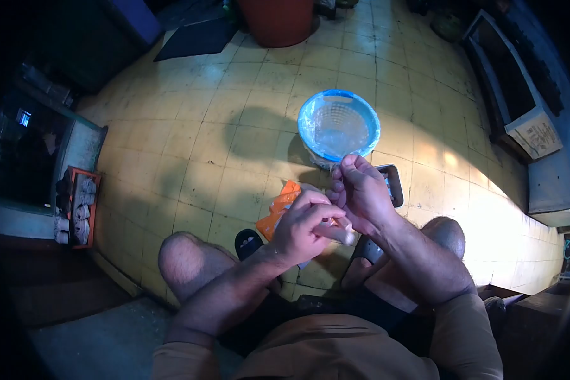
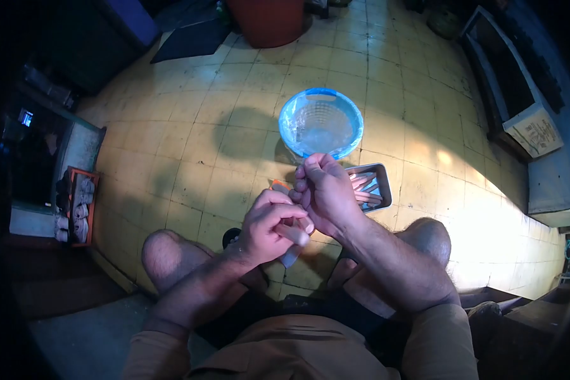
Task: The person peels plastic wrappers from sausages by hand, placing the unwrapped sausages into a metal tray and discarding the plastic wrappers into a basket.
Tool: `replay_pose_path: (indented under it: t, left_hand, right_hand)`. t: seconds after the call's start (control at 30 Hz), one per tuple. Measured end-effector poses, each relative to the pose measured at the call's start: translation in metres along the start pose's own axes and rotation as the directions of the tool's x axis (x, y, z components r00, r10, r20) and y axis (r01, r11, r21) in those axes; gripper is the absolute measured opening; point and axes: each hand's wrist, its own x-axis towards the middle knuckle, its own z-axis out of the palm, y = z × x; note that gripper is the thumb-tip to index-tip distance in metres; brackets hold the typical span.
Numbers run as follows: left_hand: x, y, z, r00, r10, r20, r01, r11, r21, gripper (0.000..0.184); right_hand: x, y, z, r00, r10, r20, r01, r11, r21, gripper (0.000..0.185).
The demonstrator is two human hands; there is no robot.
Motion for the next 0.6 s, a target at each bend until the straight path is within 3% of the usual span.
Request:
replay_pose_path:
  t: [0.03,0.07,0.1,0.17,0.2,0.23,0.3,0.37,0.43,0.6]
  left_hand:
    - [0.004,-0.002,-0.002,0.991,0.135,-0.011,-0.133,0.987,0.091,0.037]
    - [0.005,0.002,-0.002,0.998,0.039,-0.052,-0.036,0.998,0.050,0.030]
    - [0.005,0.001,-0.004,0.998,0.040,-0.047,-0.038,0.998,0.048,0.030]
    - [0.004,-0.001,-0.007,0.979,-0.194,-0.066,0.182,0.972,-0.151,0.026]
    - [0.004,0.000,-0.004,0.958,-0.264,-0.115,0.206,0.907,-0.366,0.024]
    - [0.005,0.001,-0.006,0.957,-0.266,-0.115,0.208,0.907,-0.365,0.024]
    - [0.012,0.001,-0.015,0.745,-0.665,-0.047,0.462,0.565,-0.683,0.025]
    - [0.015,-0.009,-0.027,0.672,-0.740,0.019,0.412,0.352,-0.841,0.030]
    - [0.016,-0.018,-0.038,0.646,-0.763,-0.011,0.309,0.274,-0.911,0.031]
    - [0.017,-0.029,-0.064,0.593,-0.802,-0.068,0.238,0.255,-0.937,0.030]
  right_hand:
    - [0.000,-0.002,0.000,1.000,-0.004,0.020,0.004,1.000,0.027,0.010]
    - [0.000,-0.002,-0.002,1.000,-0.008,0.019,0.008,1.000,0.029,0.010]
    - [0.000,-0.002,-0.004,0.999,-0.009,0.036,0.009,1.000,0.002,0.010]
    - [0.000,-0.001,-0.006,0.999,-0.009,0.049,0.010,1.000,-0.021,0.010]
    - [-0.001,-0.001,-0.005,0.998,-0.004,0.057,0.005,1.000,-0.019,0.011]
    - [-0.001,-0.001,-0.003,0.998,0.002,0.068,-0.001,1.000,-0.018,0.011]
    - [-0.002,-0.002,0.000,0.997,0.017,0.079,-0.014,0.999,-0.037,0.011]
    - [-0.002,-0.002,0.000,0.996,0.028,0.089,-0.023,0.998,-0.056,0.011]
    - [0.000,-0.002,-0.004,0.981,0.092,0.170,-0.085,0.995,-0.049,0.009]
    - [0.003,0.000,-0.005,0.970,0.127,0.205,-0.126,0.992,-0.018,0.007]
